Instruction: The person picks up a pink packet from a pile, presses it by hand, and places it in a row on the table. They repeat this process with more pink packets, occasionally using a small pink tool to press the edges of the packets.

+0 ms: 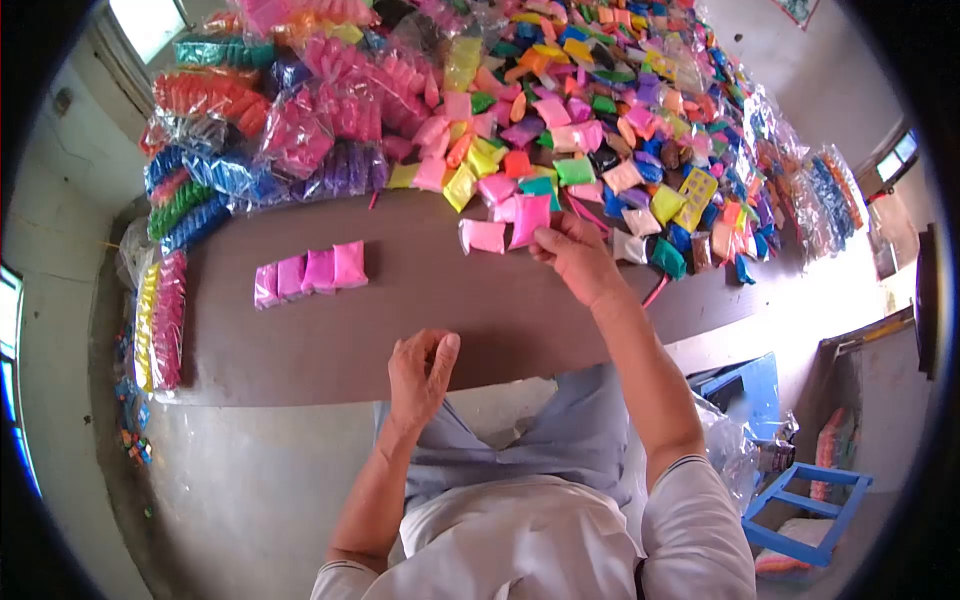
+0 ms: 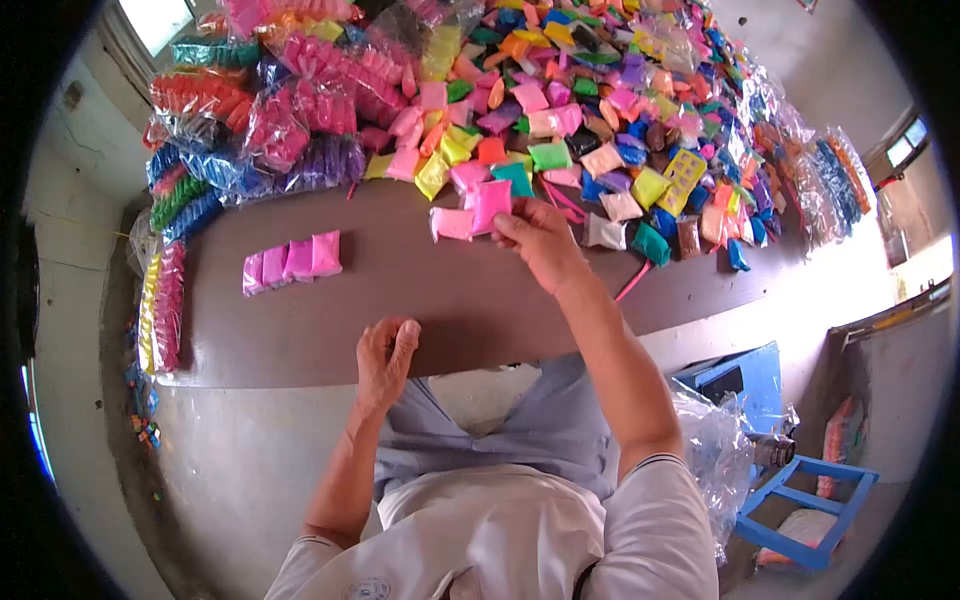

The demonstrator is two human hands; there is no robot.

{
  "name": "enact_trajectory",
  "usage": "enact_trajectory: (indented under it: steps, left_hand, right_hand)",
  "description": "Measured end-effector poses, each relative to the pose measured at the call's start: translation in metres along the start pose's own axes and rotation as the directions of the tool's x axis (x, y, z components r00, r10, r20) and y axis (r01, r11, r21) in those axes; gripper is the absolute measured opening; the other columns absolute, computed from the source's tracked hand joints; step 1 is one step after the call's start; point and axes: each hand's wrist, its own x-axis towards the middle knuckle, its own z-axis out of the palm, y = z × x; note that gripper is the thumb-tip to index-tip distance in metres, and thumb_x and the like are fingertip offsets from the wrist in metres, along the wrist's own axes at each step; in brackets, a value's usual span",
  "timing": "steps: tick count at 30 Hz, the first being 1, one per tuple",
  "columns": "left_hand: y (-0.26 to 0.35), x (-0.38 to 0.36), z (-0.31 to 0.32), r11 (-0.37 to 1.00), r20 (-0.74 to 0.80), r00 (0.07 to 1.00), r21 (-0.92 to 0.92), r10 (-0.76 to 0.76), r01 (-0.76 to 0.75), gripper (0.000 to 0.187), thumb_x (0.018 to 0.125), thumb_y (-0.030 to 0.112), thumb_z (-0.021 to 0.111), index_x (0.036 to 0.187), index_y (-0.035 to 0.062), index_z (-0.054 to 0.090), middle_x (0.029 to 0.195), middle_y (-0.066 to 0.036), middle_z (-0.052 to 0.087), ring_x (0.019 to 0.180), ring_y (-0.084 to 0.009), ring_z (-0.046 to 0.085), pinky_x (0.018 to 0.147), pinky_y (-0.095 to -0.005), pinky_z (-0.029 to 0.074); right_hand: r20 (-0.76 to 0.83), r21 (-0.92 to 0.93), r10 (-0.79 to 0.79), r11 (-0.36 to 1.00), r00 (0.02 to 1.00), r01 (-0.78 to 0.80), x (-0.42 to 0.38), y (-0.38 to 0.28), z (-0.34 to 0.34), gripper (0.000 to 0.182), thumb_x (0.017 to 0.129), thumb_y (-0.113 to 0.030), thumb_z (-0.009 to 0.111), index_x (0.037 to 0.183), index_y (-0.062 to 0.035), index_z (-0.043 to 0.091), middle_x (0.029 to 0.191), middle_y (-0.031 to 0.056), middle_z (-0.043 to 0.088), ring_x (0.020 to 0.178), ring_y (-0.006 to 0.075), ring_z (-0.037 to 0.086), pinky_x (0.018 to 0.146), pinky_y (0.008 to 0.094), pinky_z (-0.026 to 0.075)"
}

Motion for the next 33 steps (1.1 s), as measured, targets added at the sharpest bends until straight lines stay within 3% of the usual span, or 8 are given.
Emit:
enact_trajectory:
  steps: [6, 14, 21, 23, 25, 26, 29, 33]
  left_hand:
    - [0.01, 0.001, 0.002, 0.999, 0.06, 0.998, 0.033, -0.028, 0.026, 0.037, 0.098, 0.039, 0.061, 0.083, 0.0048, 0.066, 0.063, -0.006, 0.056, 0.059, -0.0221, 0.053, 0.07, -0.0357, 0.04]
    - [0.005, -0.002, 0.009, 0.946, -0.047, 0.972, 0.243, 0.232, -0.214, 0.02, 0.091, 0.023, 0.069, 0.08, 0.0072, 0.065, 0.064, -0.003, 0.056, 0.062, -0.0225, 0.053, 0.068, -0.0377, 0.039]
    - [0.005, 0.0, 0.014, 0.908, -0.07, 0.947, 0.315, 0.313, -0.277, 0.013, 0.087, 0.016, 0.072, 0.079, 0.0086, 0.065, 0.065, -0.003, 0.058, 0.063, -0.0228, 0.055, 0.066, -0.0379, 0.039]
    - [0.007, 0.0, 0.013, 0.909, -0.066, 0.95, 0.318, 0.305, -0.27, 0.013, 0.086, 0.015, 0.072, 0.078, 0.0087, 0.065, 0.065, -0.003, 0.059, 0.064, -0.0231, 0.055, 0.066, -0.0382, 0.039]
    - [0.008, 0.001, 0.013, 0.908, -0.063, 0.951, 0.323, 0.303, -0.267, 0.013, 0.086, 0.015, 0.072, 0.078, 0.0087, 0.065, 0.065, -0.003, 0.059, 0.064, -0.0235, 0.056, 0.066, -0.0384, 0.039]
    - [0.007, 0.001, 0.013, 0.906, -0.061, 0.951, 0.327, 0.304, -0.269, 0.013, 0.086, 0.015, 0.072, 0.078, 0.0087, 0.065, 0.065, -0.003, 0.059, 0.064, -0.024, 0.056, 0.066, -0.0386, 0.039]
    - [0.005, 0.0, 0.014, 0.904, -0.061, 0.951, 0.337, 0.302, -0.265, 0.013, 0.086, 0.016, 0.072, 0.078, 0.0091, 0.065, 0.065, -0.003, 0.059, 0.065, -0.0247, 0.056, 0.067, -0.0388, 0.039]
    - [0.004, -0.001, 0.012, 0.903, -0.03, 0.964, 0.361, 0.263, -0.235, 0.012, 0.086, 0.016, 0.072, 0.079, 0.0098, 0.065, 0.065, -0.003, 0.059, 0.065, -0.0247, 0.057, 0.066, -0.0387, 0.039]
  right_hand:
    - [-0.007, 0.028, 0.065, 0.997, 0.998, -0.065, -0.035, 0.021, 0.016, 0.016, 0.095, -0.016, 0.067, 0.107, -0.0058, 0.065, 0.094, 0.0009, 0.066, 0.082, 0.0105, 0.063, 0.074, 0.0264, 0.053]
    - [-0.069, -0.285, -0.095, 0.956, 0.993, 0.072, -0.035, 0.005, -0.017, 0.015, 0.094, -0.015, 0.067, 0.104, -0.0051, 0.065, 0.078, -0.0031, 0.058, 0.067, 0.0052, 0.052, 0.06, 0.0225, 0.043]
    - [-0.242, -0.247, -0.078, 0.969, 0.967, 0.016, -0.031, -0.048, -0.04, 0.018, 0.091, -0.013, 0.069, 0.103, -0.001, 0.065, 0.08, 0.001, 0.061, 0.066, 0.0053, 0.054, 0.053, 0.0211, 0.039]
    - [-0.286, -0.281, -0.04, 0.959, 0.957, -0.044, -0.014, -0.042, -0.065, 0.02, 0.087, -0.015, 0.071, 0.1, -0.0016, 0.064, 0.08, 0.0066, 0.064, 0.069, 0.0132, 0.06, 0.057, 0.028, 0.046]
    - [-0.238, -0.909, -0.468, 0.416, 0.851, -0.026, 0.01, -0.032, -0.087, 0.026, 0.083, -0.018, 0.072, 0.101, -0.0022, 0.062, 0.083, 0.0132, 0.066, 0.075, 0.0265, 0.066, 0.068, 0.0388, 0.051]
    - [-0.372, -0.922, -0.468, 0.287, 0.801, -0.26, 0.02, -0.038, -0.089, 0.032, 0.08, -0.021, 0.072, 0.104, -0.0027, 0.062, 0.088, 0.0178, 0.068, 0.086, 0.0371, 0.067, 0.077, 0.0455, 0.052]
    - [-0.229, -0.967, -0.658, 0.239, 0.718, -0.09, 0.054, -0.056, -0.093, 0.036, 0.08, -0.023, 0.072, 0.109, -0.0029, 0.062, 0.091, 0.0176, 0.069, 0.091, 0.0386, 0.067, 0.078, 0.0478, 0.052]
    - [-0.129, -0.988, -0.647, 0.15, 0.751, -0.041, 0.115, -0.06, -0.109, 0.045, 0.08, -0.025, 0.072, 0.118, -0.0045, 0.061, 0.103, 0.0187, 0.069, 0.101, 0.0369, 0.066, 0.086, 0.0473, 0.052]
